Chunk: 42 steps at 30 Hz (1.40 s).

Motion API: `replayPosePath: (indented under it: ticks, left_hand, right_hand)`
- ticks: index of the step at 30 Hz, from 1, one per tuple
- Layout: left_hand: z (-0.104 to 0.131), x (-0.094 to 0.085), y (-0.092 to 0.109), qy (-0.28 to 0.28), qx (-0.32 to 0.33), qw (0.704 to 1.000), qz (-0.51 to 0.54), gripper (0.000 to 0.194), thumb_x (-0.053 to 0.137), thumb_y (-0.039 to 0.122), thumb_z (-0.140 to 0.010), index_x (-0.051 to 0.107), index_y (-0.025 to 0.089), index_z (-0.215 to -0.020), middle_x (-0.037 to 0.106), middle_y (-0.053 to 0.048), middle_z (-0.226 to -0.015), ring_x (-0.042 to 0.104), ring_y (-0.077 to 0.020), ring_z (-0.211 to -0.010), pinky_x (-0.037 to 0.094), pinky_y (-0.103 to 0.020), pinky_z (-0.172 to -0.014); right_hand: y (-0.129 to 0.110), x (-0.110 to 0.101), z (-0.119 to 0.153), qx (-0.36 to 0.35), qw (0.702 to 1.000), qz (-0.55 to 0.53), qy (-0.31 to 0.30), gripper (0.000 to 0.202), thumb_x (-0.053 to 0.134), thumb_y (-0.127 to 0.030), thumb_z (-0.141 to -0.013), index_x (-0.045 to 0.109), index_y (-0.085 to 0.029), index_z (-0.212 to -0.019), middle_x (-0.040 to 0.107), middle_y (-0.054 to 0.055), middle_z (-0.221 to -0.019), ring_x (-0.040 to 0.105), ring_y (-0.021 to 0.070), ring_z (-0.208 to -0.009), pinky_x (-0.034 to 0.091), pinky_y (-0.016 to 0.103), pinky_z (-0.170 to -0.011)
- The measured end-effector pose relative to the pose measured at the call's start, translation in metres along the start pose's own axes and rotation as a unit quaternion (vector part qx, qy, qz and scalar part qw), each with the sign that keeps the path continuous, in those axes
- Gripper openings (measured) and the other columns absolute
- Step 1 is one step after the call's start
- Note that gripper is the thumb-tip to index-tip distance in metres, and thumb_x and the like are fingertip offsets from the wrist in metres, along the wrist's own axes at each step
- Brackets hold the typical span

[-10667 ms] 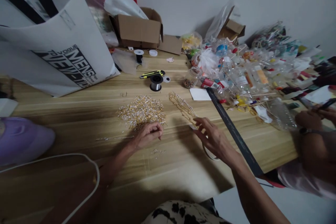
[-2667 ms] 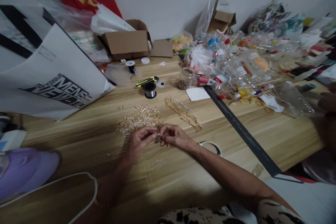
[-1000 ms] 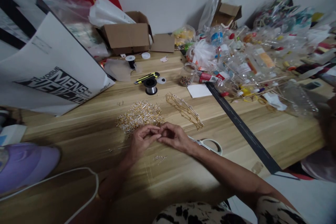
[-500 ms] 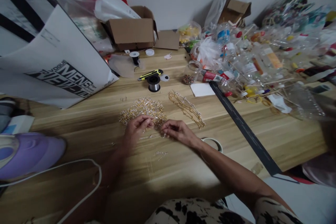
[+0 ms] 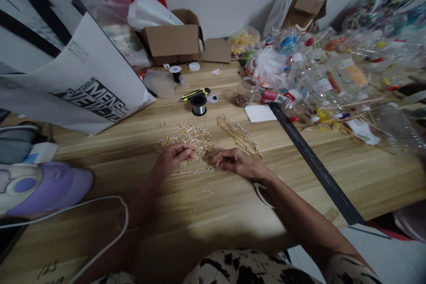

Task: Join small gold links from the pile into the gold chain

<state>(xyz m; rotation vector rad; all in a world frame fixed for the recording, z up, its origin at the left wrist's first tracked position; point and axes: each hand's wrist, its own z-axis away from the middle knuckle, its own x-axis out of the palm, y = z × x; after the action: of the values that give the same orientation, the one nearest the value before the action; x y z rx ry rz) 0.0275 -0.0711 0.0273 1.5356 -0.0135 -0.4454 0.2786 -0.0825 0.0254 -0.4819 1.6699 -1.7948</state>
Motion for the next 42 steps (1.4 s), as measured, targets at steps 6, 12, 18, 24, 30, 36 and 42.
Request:
replayPosePath:
  ticks: [6, 12, 18, 24, 30, 36, 42]
  left_hand:
    - [0.004, 0.018, -0.01, -0.063, 0.01, 0.993, -0.095, 0.016, 0.061, 0.026, -0.078, 0.07, 0.015, -0.086, 0.071, -0.005, -0.082, 0.064, -0.016, -0.074, 0.05, -0.026, -0.068]
    - [0.011, 0.032, -0.006, -0.134, 0.099, 0.945, -0.283, 0.012, 0.06, 0.01, -0.077, 0.069, 0.015, -0.083, 0.063, -0.003, -0.077, 0.058, -0.0145, -0.074, 0.045, -0.024, -0.067]
    - [0.016, 0.028, 0.005, -0.177, 0.116, 0.885, -0.414, 0.015, 0.052, 0.015, -0.086, 0.063, 0.017, -0.077, 0.062, -0.004, -0.083, 0.056, -0.0164, -0.079, 0.041, -0.027, -0.074]
    - [0.018, 0.02, 0.006, -0.217, 0.118, 0.848, -0.469, 0.02, 0.045, 0.018, -0.09, 0.058, 0.016, -0.075, 0.06, -0.005, -0.08, 0.053, -0.0181, -0.079, 0.038, -0.029, -0.073]
    - [0.018, 0.013, 0.005, -0.257, 0.114, 0.842, -0.46, 0.02, 0.042, 0.013, -0.087, 0.055, 0.016, -0.072, 0.059, -0.004, -0.079, 0.052, -0.0175, -0.079, 0.037, -0.029, -0.074]
    - [0.02, 0.005, 0.003, -0.275, 0.082, 0.85, -0.441, 0.015, 0.044, 0.012, -0.081, 0.054, 0.016, -0.07, 0.058, -0.002, -0.074, 0.051, -0.0153, -0.072, 0.035, -0.026, -0.069]
    - [0.021, -0.002, 0.002, -0.279, 0.06, 0.861, -0.421, 0.013, 0.045, 0.013, -0.078, 0.055, 0.017, -0.071, 0.059, -0.001, -0.073, 0.052, -0.0148, -0.071, 0.035, -0.026, -0.067]
  right_hand:
    - [0.003, -0.002, -0.001, 0.004, 1.0, 0.008, -0.01, 0.022, 0.055, -0.011, -0.083, 0.065, -0.014, -0.103, 0.063, 0.001, -0.08, 0.056, 0.0114, -0.071, 0.044, 0.024, -0.065]
    - [0.008, -0.007, 0.0, -0.015, 0.999, 0.037, -0.005, 0.025, 0.054, -0.009, -0.082, 0.066, -0.014, -0.103, 0.065, 0.001, -0.081, 0.057, 0.0113, -0.071, 0.045, 0.023, -0.064]
    - [0.009, -0.009, 0.001, -0.024, 0.996, 0.084, 0.001, 0.02, 0.056, -0.012, -0.083, 0.067, -0.014, -0.099, 0.067, 0.002, -0.082, 0.059, 0.0122, -0.073, 0.046, 0.025, -0.068]
    - [0.013, -0.002, -0.001, -0.015, 0.997, 0.074, -0.003, 0.016, 0.056, -0.01, -0.081, 0.066, -0.014, -0.093, 0.066, 0.001, -0.078, 0.059, 0.0114, -0.07, 0.047, 0.023, -0.067]
    - [0.008, 0.01, -0.003, -0.038, 0.991, 0.127, -0.015, 0.022, 0.053, 0.002, -0.074, 0.064, -0.014, -0.085, 0.06, -0.002, -0.071, 0.055, 0.0088, -0.063, 0.044, 0.02, -0.061]
    - [0.002, 0.016, -0.003, -0.057, 0.984, 0.168, -0.022, 0.023, 0.05, 0.004, -0.076, 0.062, -0.013, -0.083, 0.059, -0.001, -0.072, 0.056, 0.0085, -0.062, 0.042, 0.018, -0.06]
    - [0.004, 0.018, -0.003, -0.075, 0.978, 0.197, -0.008, 0.019, 0.054, 0.001, -0.079, 0.065, -0.014, -0.081, 0.062, -0.001, -0.074, 0.055, 0.0097, -0.067, 0.041, 0.019, -0.062]
